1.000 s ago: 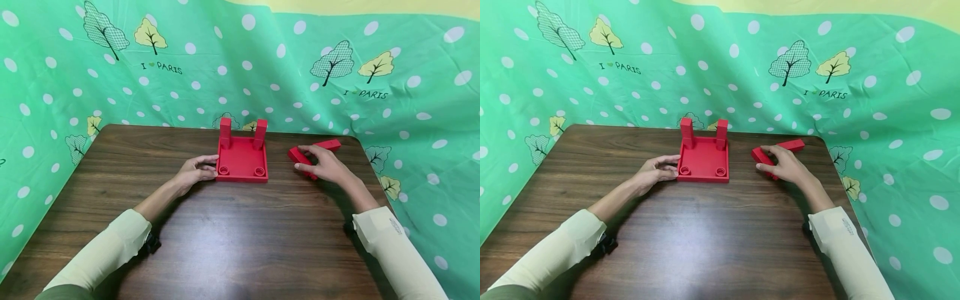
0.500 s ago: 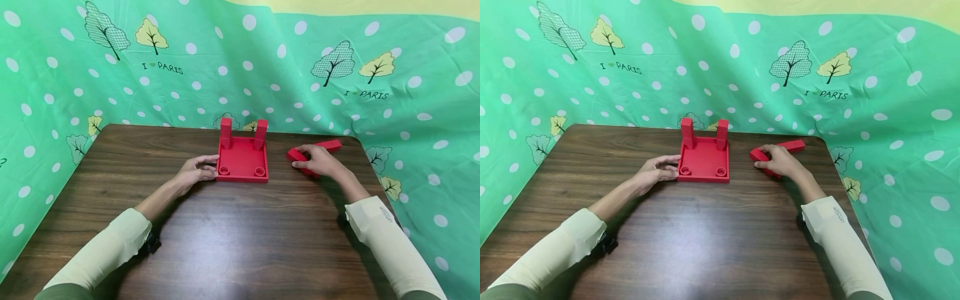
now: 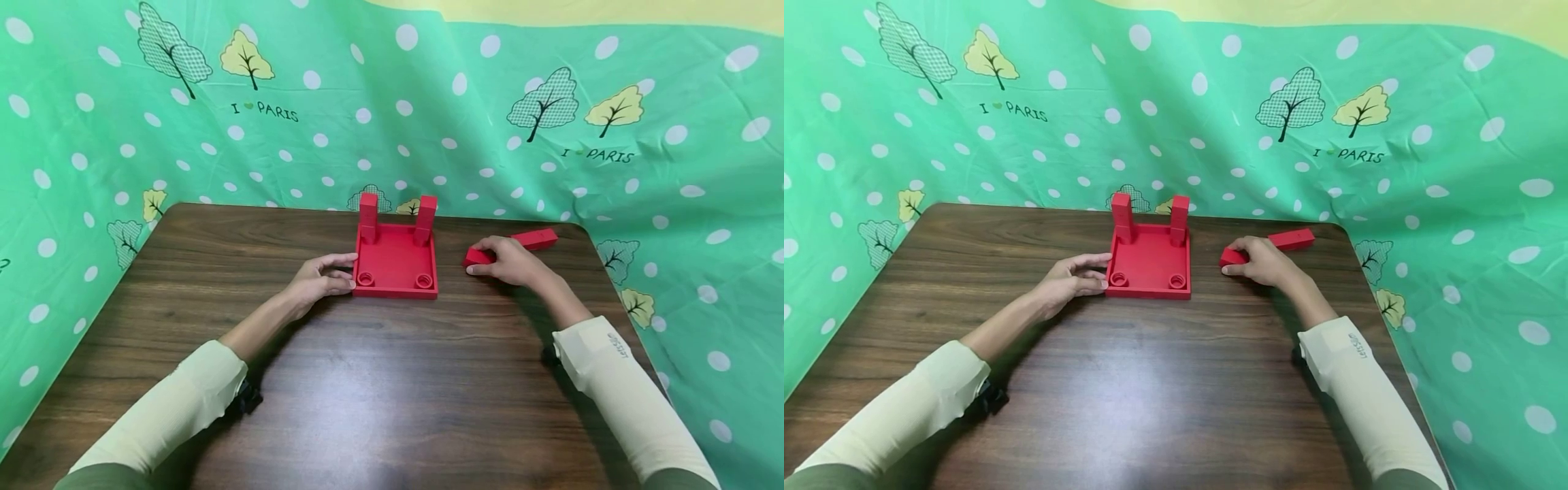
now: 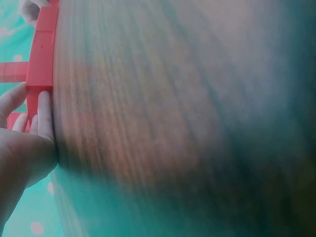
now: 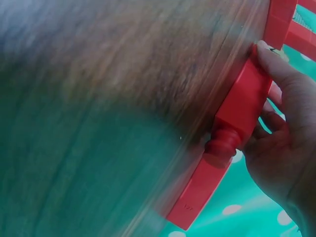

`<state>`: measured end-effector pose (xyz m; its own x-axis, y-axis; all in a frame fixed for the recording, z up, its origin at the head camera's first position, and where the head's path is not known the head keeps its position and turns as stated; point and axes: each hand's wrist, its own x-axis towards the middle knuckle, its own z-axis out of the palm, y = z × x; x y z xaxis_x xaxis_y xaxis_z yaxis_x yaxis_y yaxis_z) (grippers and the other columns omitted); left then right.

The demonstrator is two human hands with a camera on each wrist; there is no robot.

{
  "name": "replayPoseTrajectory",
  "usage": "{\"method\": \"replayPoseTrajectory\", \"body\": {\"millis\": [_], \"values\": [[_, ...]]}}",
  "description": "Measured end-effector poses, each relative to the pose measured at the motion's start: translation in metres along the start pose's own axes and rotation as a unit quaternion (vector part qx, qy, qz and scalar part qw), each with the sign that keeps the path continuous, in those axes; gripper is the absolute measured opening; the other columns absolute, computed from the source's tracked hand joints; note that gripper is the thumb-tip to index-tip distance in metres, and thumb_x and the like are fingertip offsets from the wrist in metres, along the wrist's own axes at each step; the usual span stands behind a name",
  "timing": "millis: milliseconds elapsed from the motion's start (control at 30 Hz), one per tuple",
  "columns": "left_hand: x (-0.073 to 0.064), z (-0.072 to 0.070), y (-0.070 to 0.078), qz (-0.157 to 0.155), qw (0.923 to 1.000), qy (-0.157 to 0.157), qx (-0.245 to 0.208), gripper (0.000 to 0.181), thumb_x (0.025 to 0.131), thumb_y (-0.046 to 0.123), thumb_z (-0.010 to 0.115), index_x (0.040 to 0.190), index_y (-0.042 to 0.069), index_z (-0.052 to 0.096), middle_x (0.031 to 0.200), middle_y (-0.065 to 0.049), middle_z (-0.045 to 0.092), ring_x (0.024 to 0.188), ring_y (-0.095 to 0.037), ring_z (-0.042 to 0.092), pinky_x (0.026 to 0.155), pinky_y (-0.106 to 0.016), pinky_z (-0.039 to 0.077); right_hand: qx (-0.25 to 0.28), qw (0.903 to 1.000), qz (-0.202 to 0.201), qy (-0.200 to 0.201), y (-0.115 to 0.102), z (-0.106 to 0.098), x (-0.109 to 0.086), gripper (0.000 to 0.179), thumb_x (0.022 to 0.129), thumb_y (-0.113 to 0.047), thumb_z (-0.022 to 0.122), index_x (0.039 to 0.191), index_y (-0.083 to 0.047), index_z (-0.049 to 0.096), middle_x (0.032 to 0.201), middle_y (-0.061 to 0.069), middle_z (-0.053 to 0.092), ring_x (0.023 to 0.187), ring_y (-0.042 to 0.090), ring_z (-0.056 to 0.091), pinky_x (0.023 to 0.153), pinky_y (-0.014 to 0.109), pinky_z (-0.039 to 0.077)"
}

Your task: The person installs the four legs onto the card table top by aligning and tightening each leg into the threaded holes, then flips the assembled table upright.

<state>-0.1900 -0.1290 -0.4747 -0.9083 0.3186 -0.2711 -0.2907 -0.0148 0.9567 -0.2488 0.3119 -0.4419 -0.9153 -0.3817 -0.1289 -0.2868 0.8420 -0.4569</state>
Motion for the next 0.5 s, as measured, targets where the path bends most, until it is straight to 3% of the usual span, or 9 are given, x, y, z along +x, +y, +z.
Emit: {"method": "replayPoseTrajectory", "body": {"millis": [267, 500], "values": [[0.001, -0.001, -0.001, 0.007, 0.9999, -0.006, 0.009, 0.073, 0.099, -0.014, 0.073, 0.166, 0.006, 0.055, 0.164, -0.023, 0.057, 0.105, -0.004, 0.075, 0.091, -0.023, 0.069, 0.001, 0.9999, -0.010, -0.008, -0.010, -0.001, -0.001, 0.042, 0.101, -0.028, 0.088, 0.132, -0.003, 0.076, 0.121, 0.015, 0.079, 0.110, 0.032, 0.069, 0.106, 0.058, 0.062], [0.001, -0.002, -0.001, 0.004, 0.9999, -0.010, 0.006, 0.073, 0.099, -0.015, 0.071, 0.167, 0.006, 0.055, 0.165, -0.024, 0.056, 0.103, -0.004, 0.076, 0.091, -0.023, 0.069, 0.000, 0.9998, -0.021, 0.007, -0.017, -0.006, -0.006, 0.047, 0.104, -0.026, 0.084, 0.142, -0.004, 0.070, 0.122, 0.014, 0.076, 0.105, 0.030, 0.065, 0.096, 0.050, 0.061]]}}
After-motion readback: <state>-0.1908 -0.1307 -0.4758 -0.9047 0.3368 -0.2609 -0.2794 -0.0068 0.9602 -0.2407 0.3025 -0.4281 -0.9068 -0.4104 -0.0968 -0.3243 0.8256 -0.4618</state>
